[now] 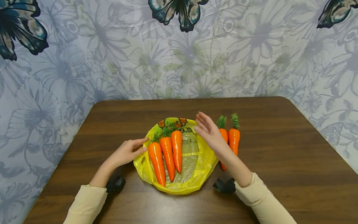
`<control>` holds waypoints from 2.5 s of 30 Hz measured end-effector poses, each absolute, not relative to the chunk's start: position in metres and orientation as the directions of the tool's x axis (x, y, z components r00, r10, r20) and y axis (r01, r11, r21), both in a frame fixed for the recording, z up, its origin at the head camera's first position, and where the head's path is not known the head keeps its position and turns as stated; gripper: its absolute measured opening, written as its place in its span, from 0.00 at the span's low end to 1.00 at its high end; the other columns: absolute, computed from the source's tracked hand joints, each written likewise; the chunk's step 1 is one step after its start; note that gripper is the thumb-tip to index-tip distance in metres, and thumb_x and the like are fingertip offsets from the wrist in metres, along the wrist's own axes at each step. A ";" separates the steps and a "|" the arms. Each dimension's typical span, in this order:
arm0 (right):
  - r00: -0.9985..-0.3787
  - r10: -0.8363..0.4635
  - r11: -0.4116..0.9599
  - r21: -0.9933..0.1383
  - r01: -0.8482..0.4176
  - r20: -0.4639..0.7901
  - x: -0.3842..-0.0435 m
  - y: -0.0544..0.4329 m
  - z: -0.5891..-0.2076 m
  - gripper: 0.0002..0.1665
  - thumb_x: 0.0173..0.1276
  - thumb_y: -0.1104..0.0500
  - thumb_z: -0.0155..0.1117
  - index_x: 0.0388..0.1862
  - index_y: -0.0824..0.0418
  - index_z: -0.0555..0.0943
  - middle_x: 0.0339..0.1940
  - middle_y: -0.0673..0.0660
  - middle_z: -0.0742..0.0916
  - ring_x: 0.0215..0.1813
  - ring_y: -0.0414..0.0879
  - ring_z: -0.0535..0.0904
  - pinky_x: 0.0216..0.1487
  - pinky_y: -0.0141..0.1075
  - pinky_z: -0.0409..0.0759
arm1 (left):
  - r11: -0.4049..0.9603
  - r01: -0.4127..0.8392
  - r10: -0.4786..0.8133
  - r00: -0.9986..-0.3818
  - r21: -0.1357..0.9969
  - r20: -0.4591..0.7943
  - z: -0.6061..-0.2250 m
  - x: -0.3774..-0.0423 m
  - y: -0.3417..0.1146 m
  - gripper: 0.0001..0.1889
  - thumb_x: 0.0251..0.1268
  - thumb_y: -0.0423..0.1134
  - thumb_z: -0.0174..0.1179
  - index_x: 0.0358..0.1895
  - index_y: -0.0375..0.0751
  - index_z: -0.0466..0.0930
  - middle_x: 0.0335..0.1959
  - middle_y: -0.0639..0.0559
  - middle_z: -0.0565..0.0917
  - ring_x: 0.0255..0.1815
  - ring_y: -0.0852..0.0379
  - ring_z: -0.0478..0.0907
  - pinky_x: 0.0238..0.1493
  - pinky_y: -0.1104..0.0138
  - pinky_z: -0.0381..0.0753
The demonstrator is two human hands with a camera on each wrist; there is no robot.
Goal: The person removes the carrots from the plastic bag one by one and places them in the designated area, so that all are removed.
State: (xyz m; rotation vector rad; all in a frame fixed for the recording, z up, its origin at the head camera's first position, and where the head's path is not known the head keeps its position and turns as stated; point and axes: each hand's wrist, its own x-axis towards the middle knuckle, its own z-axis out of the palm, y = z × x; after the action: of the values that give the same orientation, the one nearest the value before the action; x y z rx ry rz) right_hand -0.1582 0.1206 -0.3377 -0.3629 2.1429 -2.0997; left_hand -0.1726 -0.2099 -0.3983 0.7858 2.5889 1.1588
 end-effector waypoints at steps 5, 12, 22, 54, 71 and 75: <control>-0.959 -0.283 0.025 -0.999 -0.031 0.023 -0.161 0.098 -0.352 0.37 0.72 0.62 0.53 0.75 0.61 0.49 0.73 0.59 0.57 0.72 0.49 0.54 0.65 0.45 0.60 | 0.549 0.387 0.541 -0.840 0.740 0.038 -0.401 -0.173 -0.211 0.24 0.68 0.37 0.56 0.63 0.26 0.68 0.61 0.34 0.70 0.57 0.41 0.71 0.53 0.53 0.72; -0.952 -0.301 0.048 -0.998 0.044 -0.056 -0.162 0.082 -0.373 0.38 0.71 0.63 0.54 0.74 0.67 0.49 0.72 0.66 0.57 0.71 0.55 0.54 0.66 0.47 0.59 | 0.544 0.391 0.544 -0.838 0.742 0.043 -0.401 -0.173 -0.211 0.24 0.68 0.37 0.56 0.63 0.26 0.68 0.61 0.34 0.70 0.57 0.41 0.71 0.53 0.53 0.72; -0.950 -0.299 0.081 -0.994 0.069 -0.090 -0.161 0.072 -0.390 0.43 0.67 0.67 0.59 0.74 0.65 0.49 0.73 0.63 0.55 0.72 0.54 0.50 0.68 0.45 0.53 | 0.536 0.410 0.558 -0.828 0.738 0.055 -0.402 -0.173 -0.209 0.24 0.69 0.36 0.55 0.62 0.25 0.67 0.61 0.33 0.70 0.57 0.42 0.71 0.53 0.55 0.73; -0.959 -0.256 0.199 -0.977 0.070 -0.121 -0.167 0.056 -0.407 0.49 0.61 0.71 0.64 0.75 0.60 0.50 0.73 0.63 0.55 0.72 0.55 0.51 0.66 0.45 0.59 | 0.543 0.404 0.551 -0.833 0.737 0.051 -0.404 -0.173 -0.210 0.24 0.68 0.37 0.55 0.62 0.26 0.68 0.60 0.34 0.70 0.57 0.42 0.72 0.53 0.54 0.73; -0.962 -0.243 0.158 -0.984 0.084 -0.121 -0.166 0.056 -0.408 0.47 0.62 0.72 0.62 0.75 0.58 0.52 0.73 0.62 0.57 0.71 0.55 0.53 0.65 0.46 0.60 | 0.541 0.411 0.556 -0.830 0.734 0.055 -0.401 -0.173 -0.208 0.23 0.68 0.35 0.56 0.62 0.25 0.68 0.60 0.33 0.71 0.57 0.41 0.72 0.53 0.54 0.73; -0.964 -0.236 0.151 -0.984 0.090 -0.125 -0.164 0.055 -0.407 0.47 0.62 0.71 0.63 0.75 0.59 0.51 0.73 0.61 0.57 0.71 0.54 0.54 0.65 0.46 0.61 | 0.539 0.411 0.555 -0.830 0.735 0.057 -0.403 -0.173 -0.208 0.23 0.68 0.34 0.56 0.62 0.25 0.68 0.60 0.33 0.71 0.57 0.42 0.72 0.53 0.55 0.73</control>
State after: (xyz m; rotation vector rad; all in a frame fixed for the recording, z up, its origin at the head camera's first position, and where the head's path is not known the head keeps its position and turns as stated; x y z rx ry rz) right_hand -0.1645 0.0554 -0.4070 -0.1415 2.1796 -1.8920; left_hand -0.1727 -0.2082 -0.4025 0.8222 2.5920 1.1646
